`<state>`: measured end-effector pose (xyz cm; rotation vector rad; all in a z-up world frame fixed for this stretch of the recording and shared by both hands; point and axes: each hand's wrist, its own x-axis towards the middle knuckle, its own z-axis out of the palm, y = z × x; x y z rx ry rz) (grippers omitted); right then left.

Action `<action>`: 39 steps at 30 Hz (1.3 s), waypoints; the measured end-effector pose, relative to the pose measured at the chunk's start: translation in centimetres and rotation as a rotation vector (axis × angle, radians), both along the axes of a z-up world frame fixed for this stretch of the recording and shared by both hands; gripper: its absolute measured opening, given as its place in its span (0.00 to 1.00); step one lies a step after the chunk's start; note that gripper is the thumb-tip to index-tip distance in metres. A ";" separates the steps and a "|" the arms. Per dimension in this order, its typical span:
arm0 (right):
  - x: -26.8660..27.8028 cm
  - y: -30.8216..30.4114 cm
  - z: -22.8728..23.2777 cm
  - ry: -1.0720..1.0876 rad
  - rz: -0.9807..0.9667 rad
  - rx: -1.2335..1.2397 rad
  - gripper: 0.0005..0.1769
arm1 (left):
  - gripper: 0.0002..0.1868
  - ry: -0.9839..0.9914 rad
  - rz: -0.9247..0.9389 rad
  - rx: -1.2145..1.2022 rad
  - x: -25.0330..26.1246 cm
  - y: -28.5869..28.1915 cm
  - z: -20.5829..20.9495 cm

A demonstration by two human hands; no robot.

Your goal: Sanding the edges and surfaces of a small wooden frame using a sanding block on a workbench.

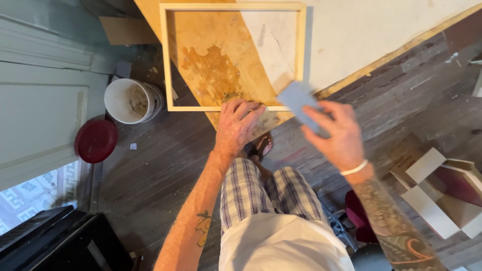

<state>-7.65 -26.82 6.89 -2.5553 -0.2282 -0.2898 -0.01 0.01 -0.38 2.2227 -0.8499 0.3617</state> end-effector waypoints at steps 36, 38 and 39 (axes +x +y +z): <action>-12.9 -7.7 5.8 0.148 -0.450 0.198 0.27 | 0.16 0.143 -0.215 0.143 -0.6 -2.0 9.2; -14.0 -7.6 4.6 0.153 -0.483 0.232 0.29 | 0.17 0.136 -0.242 0.135 -1.9 -1.6 15.0; -14.7 -7.7 4.2 0.173 -0.504 0.267 0.30 | 0.18 0.145 -0.257 0.128 -2.7 -1.4 17.8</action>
